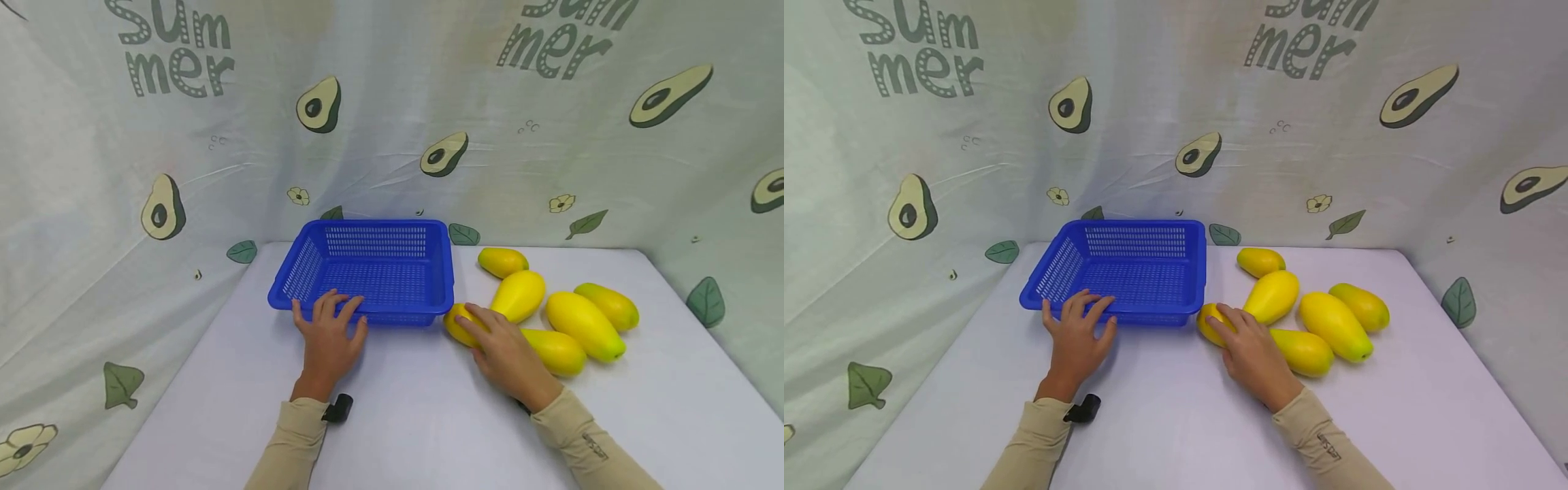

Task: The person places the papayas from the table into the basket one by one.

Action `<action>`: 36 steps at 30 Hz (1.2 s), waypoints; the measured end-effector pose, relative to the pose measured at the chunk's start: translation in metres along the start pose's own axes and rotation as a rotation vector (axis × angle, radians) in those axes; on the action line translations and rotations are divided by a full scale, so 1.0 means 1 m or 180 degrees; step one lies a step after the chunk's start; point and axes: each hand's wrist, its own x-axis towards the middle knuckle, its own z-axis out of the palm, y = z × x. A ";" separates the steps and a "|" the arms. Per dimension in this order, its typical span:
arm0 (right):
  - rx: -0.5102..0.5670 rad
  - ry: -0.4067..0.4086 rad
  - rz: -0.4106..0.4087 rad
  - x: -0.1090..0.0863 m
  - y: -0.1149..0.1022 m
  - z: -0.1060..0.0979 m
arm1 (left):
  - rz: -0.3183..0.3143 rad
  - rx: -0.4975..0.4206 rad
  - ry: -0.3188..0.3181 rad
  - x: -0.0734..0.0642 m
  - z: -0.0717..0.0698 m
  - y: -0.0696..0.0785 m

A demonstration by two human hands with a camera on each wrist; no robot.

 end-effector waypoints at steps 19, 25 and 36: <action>-0.0044 -0.0165 0.0116 -0.007 0.003 -0.002 | 0.0031 -0.0034 0.0037 -0.001 0.000 -0.002; -0.0109 -0.0087 0.0080 -0.006 0.005 -0.001 | 0.0029 -0.0061 0.0064 -0.002 0.001 -0.003; -0.0152 -0.0252 0.0318 -0.007 0.003 -0.002 | 0.0038 -0.0041 0.0055 -0.001 0.002 -0.004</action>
